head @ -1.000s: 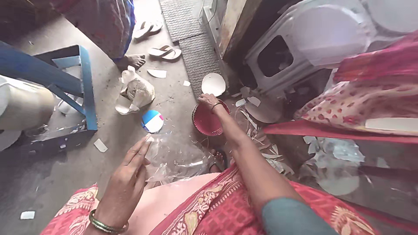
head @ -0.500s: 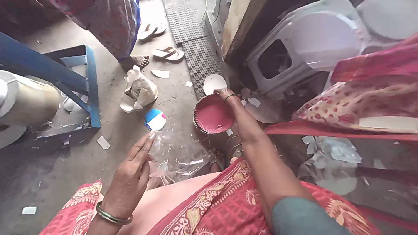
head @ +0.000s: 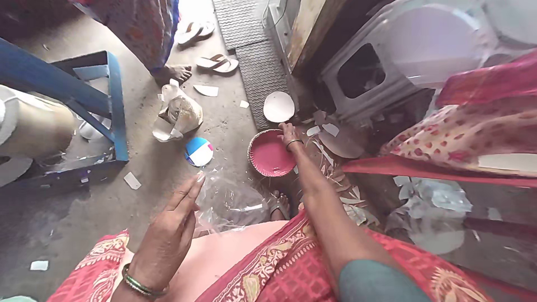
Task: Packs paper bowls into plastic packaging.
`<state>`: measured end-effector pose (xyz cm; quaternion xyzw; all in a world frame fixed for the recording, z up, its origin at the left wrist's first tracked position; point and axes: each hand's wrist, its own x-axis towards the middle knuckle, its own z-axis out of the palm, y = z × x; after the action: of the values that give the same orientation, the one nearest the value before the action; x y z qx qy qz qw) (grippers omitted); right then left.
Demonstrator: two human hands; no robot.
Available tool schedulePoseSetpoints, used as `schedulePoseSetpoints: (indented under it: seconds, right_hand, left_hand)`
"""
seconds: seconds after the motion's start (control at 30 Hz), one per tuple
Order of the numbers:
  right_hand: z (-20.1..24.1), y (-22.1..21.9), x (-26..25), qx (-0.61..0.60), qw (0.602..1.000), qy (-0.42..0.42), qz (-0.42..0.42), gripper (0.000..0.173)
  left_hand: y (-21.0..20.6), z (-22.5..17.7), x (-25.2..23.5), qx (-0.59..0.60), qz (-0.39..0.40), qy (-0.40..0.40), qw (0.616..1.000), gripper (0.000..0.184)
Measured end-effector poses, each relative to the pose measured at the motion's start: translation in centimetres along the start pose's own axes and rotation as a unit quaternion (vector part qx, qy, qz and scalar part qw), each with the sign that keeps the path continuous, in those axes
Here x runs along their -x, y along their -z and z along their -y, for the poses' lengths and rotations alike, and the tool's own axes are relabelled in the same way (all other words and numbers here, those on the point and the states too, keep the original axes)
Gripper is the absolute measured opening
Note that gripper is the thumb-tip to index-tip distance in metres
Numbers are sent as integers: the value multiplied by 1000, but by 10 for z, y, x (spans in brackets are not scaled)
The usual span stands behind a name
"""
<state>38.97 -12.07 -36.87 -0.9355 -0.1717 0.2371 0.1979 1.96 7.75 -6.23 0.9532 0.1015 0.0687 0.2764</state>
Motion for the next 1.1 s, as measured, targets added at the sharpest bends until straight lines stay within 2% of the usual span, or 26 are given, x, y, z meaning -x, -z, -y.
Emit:
schedulePoseSetpoints:
  seconds: [0.07,0.13,0.27,0.4,0.53,0.67,0.8,1.1]
  right_hand:
    - [-5,3,7,-36,998,-46,14,67]
    - [-17,4,13,-75,993,-87,40,74]
    - [-37,6,22,-107,979,-132,111,65]
    - [-47,-4,20,-151,971,-146,114,61]
    - [-35,0,26,-168,963,-162,136,54]
    - [-16,-10,33,-215,959,-161,89,70]
    - [-6,-35,38,-224,958,-173,-32,72]
    - [-10,-51,36,-236,956,-170,-24,69]
  left_hand:
    - [1,-1,0,-8,6,6,1000,49]
    - [4,-2,0,-14,12,10,1000,51]
    - [0,-2,1,-17,9,6,1000,50]
    - [0,-3,2,-29,16,-1,999,51]
    - [1,-3,2,-29,17,2,999,52]
    - [0,-3,5,-10,20,14,1000,53]
    - [-1,0,8,-3,24,17,1000,55]
    - [-3,1,7,-6,24,12,1000,52]
